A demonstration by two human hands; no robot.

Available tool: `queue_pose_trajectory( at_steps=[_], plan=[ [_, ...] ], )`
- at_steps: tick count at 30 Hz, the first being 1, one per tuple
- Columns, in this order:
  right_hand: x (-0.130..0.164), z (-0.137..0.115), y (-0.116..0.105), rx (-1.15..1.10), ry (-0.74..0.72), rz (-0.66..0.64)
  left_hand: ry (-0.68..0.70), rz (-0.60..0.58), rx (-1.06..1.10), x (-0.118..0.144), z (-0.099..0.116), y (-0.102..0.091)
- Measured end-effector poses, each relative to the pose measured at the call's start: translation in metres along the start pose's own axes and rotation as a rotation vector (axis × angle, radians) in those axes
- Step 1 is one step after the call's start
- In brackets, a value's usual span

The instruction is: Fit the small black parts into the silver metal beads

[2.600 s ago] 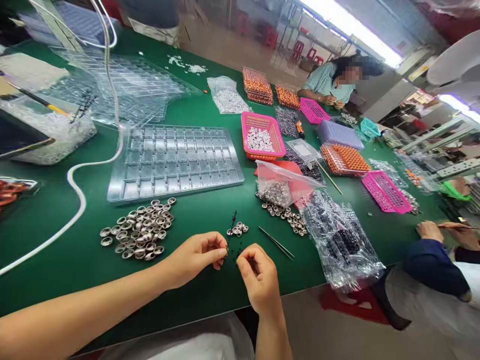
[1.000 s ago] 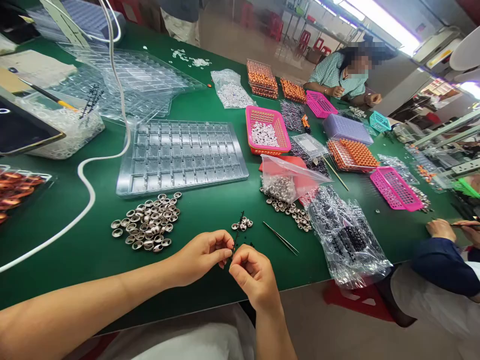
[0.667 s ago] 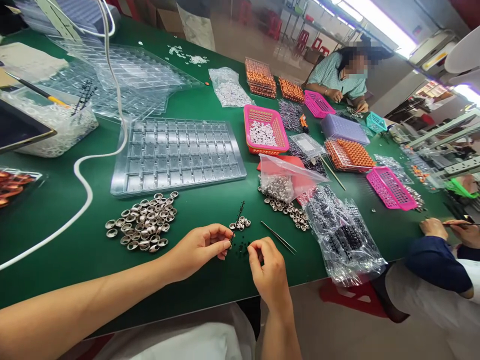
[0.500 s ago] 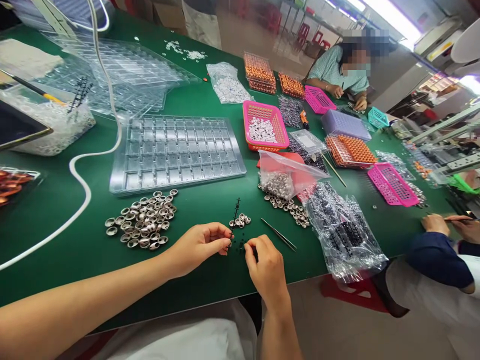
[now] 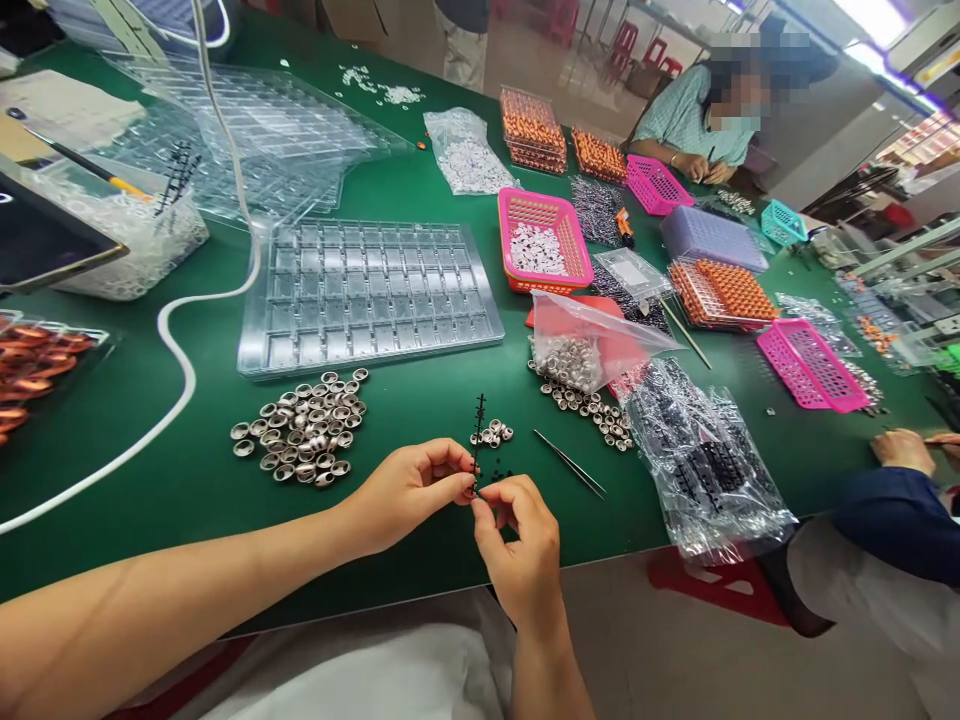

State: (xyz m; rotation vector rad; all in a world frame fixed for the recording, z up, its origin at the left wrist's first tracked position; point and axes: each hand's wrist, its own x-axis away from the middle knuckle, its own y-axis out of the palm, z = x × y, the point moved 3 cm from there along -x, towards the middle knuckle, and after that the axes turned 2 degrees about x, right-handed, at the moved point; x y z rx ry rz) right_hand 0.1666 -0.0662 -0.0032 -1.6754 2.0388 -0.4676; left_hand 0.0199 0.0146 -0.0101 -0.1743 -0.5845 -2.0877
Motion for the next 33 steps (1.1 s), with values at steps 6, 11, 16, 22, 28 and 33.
queue_pose_trajectory(
  at_steps=[6, 11, 16, 22, 28, 33],
  plan=[
    [-0.002, 0.001, 0.005, -0.042, 0.045, 0.037, 0.021, -0.021, -0.062, 0.003, 0.003, 0.003],
    [-0.002, 0.001, 0.005, -0.105, 0.128, -0.006, 0.036, -0.060, -0.078, 0.003, 0.006, 0.002],
    [-0.006, 0.006, 0.004, -0.354, 0.143, -0.176, -0.030, -0.202, -0.015, 0.005, 0.005, 0.003],
    [-0.004, 0.009, 0.005, -0.477, 0.129, -0.216, -0.046, -0.199, 0.027, 0.005, 0.002, 0.005],
    [-0.004, 0.006, -0.007, -0.319, 0.049, -0.127, 0.010, -0.087, 0.013, -0.003, 0.001, -0.003],
    [-0.012, 0.014, -0.023, 0.109, -0.019, -0.026, 0.002, -0.068, -0.004, -0.005, -0.002, -0.003]
  ],
)
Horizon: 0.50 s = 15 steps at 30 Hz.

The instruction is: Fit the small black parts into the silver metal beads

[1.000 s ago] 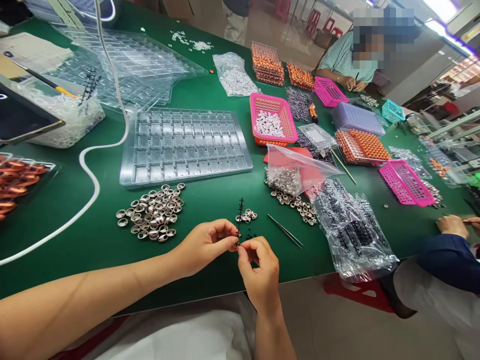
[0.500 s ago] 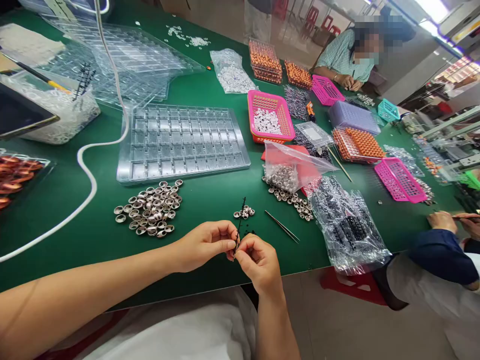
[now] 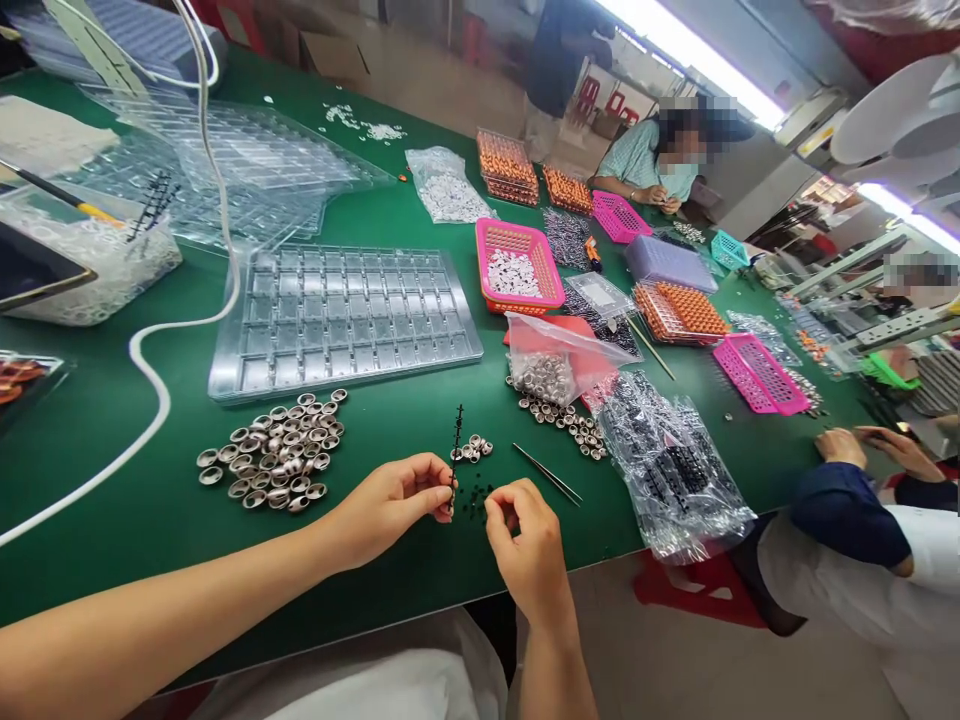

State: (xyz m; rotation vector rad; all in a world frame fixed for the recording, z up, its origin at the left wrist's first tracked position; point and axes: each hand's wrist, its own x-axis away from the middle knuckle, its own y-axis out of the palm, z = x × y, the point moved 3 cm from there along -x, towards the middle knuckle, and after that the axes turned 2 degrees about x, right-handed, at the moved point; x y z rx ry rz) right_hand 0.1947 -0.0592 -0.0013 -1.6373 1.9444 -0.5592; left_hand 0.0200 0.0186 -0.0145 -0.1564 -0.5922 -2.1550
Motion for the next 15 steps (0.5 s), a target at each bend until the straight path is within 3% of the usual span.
queue_pose_trajectory(
  at_steps=[15],
  plan=[
    [0.000, 0.005, 0.012, 0.293, -0.075, -0.009, 0.013, 0.006, -0.041, -0.002, -0.007, -0.004]
  ],
)
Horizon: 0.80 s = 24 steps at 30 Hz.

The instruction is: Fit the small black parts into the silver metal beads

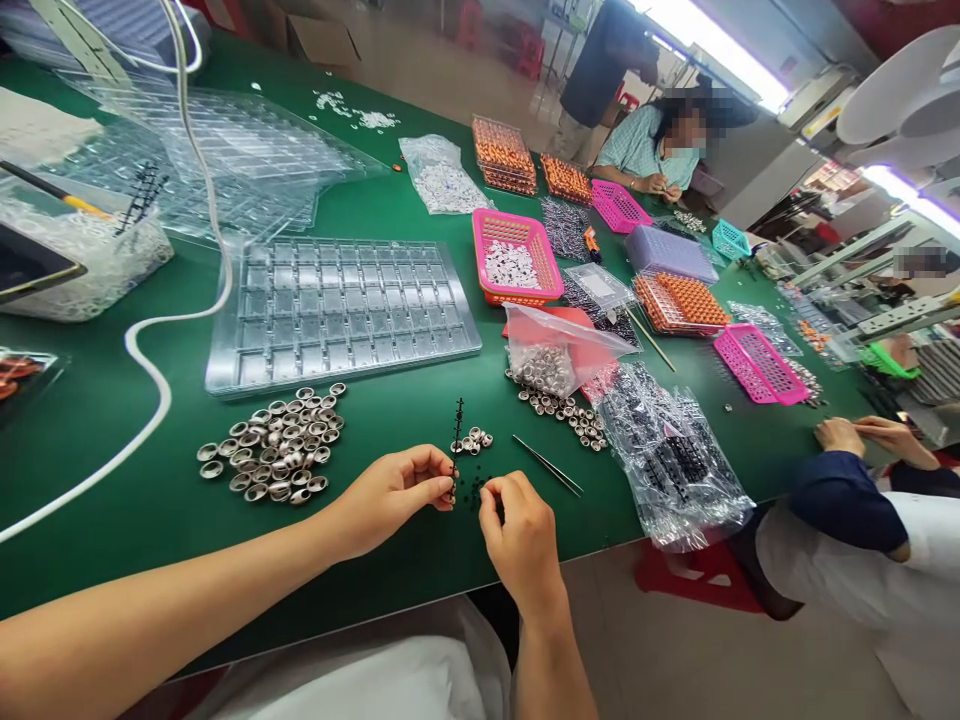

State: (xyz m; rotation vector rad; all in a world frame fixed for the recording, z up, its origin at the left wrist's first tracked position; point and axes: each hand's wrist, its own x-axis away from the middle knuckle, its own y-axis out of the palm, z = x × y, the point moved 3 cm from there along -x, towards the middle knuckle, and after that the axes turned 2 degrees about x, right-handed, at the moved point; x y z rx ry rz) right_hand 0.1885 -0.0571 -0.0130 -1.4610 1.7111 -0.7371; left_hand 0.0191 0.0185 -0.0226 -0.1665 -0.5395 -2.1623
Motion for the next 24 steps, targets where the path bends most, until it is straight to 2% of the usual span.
queue_pose_trajectory(
  at_steps=[4, 10, 15, 17, 20, 24],
  plan=[
    [0.002, 0.001, -0.002, -0.066, 0.038, 0.043, -0.013, 0.016, 0.035, -0.001, 0.001, 0.001],
    [0.008, -0.014, -0.003, -0.342, 0.146, 0.144, -0.022, 0.012, 0.054, 0.001, 0.005, 0.004],
    [0.008, -0.040, 0.012, -0.558, 0.216, 0.205, 0.072, 0.039, -0.158, 0.012, 0.005, 0.005],
    [0.006, -0.043, 0.019, -0.571, 0.237, 0.233, 0.129, 0.054, -0.225, 0.013, 0.001, 0.003],
    [0.006, -0.041, 0.020, -0.583, 0.247, 0.241, 0.182, 0.013, -0.291, 0.013, -0.005, 0.001],
    [0.014, -0.030, -0.001, -0.510, 0.222, 0.232, 0.249, -0.005, -0.407, 0.017, -0.005, 0.001]
  ],
)
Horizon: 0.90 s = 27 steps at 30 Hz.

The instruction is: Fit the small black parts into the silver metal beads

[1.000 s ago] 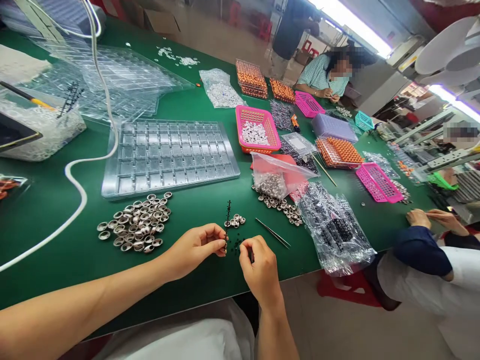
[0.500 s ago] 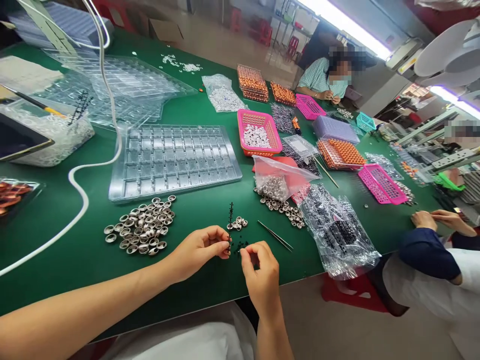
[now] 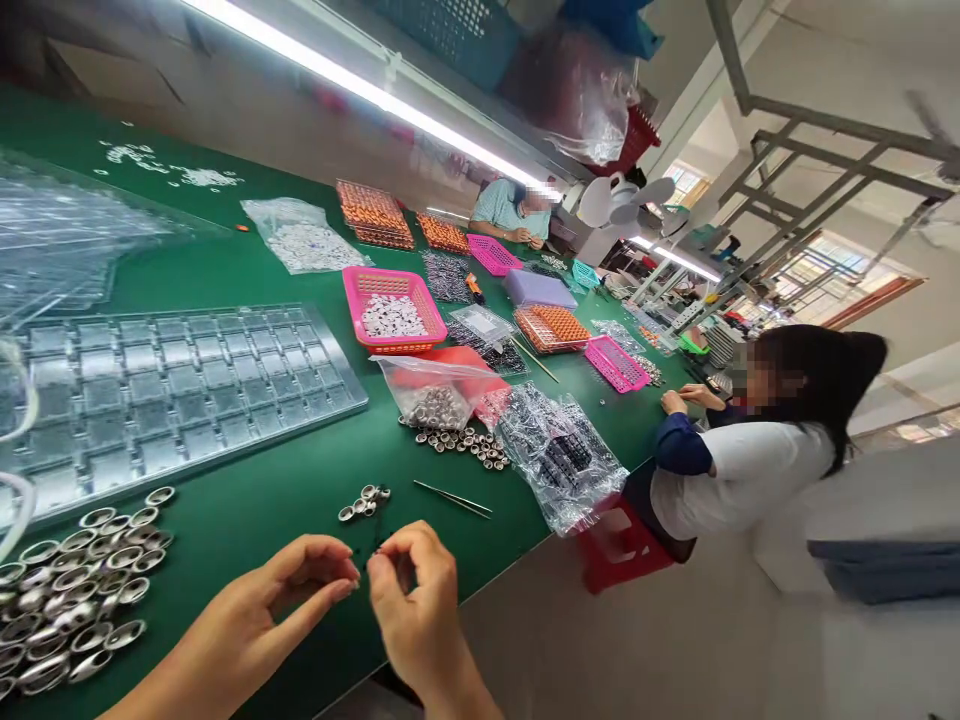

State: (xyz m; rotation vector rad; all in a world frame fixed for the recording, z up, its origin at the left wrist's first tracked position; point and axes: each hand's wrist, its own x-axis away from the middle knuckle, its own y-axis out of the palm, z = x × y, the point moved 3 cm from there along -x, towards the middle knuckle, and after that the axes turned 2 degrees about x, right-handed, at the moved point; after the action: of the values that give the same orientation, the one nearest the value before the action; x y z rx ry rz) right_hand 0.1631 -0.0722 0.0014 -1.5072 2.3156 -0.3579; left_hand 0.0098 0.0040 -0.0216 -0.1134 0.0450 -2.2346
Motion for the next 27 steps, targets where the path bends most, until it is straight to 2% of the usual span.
queue_pose_trajectory(
  at_steps=[3, 7, 9, 11, 13, 17, 19, 21, 23, 25, 27],
  plan=[
    [-0.003, 0.008, -0.037, 0.103, 0.032, 0.033, 0.029, 0.009, -0.075, -0.002, 0.004, -0.005],
    [-0.004, 0.024, -0.095, 0.251, 0.096, 0.216, 0.042, 0.074, -0.118, -0.008, 0.011, -0.011],
    [-0.001, 0.032, -0.114, 0.290, 0.126, 0.310, 0.078, 0.113, -0.122, -0.009, 0.017, -0.009],
    [0.002, 0.041, -0.121, 0.292, 0.156, 0.352, 0.133, 0.102, -0.149, -0.006, 0.023, -0.005],
    [0.002, 0.049, -0.116, 0.317, 0.185, 0.305, 0.188, 0.055, -0.192, -0.001, 0.027, 0.001],
    [-0.006, 0.053, -0.088, 0.406, 0.141, 0.148, 0.447, -0.247, -0.258, 0.016, 0.033, 0.018],
    [-0.013, 0.047, -0.074, 0.423, 0.088, 0.097, 0.494, -0.362, -0.328, 0.023, 0.030, 0.026],
    [-0.021, 0.037, -0.061, 0.431, 0.040, 0.033, 0.481, -0.421, -0.384, 0.025, 0.025, 0.032],
    [-0.030, 0.026, -0.050, 0.429, -0.017, -0.049, 0.426, -0.401, -0.374, 0.020, 0.021, 0.032],
    [-0.037, 0.015, -0.039, 0.399, -0.081, -0.106, 0.291, -0.252, -0.277, 0.010, 0.020, 0.023],
    [-0.042, 0.006, -0.030, 0.370, -0.108, -0.102, 0.131, -0.061, -0.092, -0.001, 0.021, 0.007]
  ],
)
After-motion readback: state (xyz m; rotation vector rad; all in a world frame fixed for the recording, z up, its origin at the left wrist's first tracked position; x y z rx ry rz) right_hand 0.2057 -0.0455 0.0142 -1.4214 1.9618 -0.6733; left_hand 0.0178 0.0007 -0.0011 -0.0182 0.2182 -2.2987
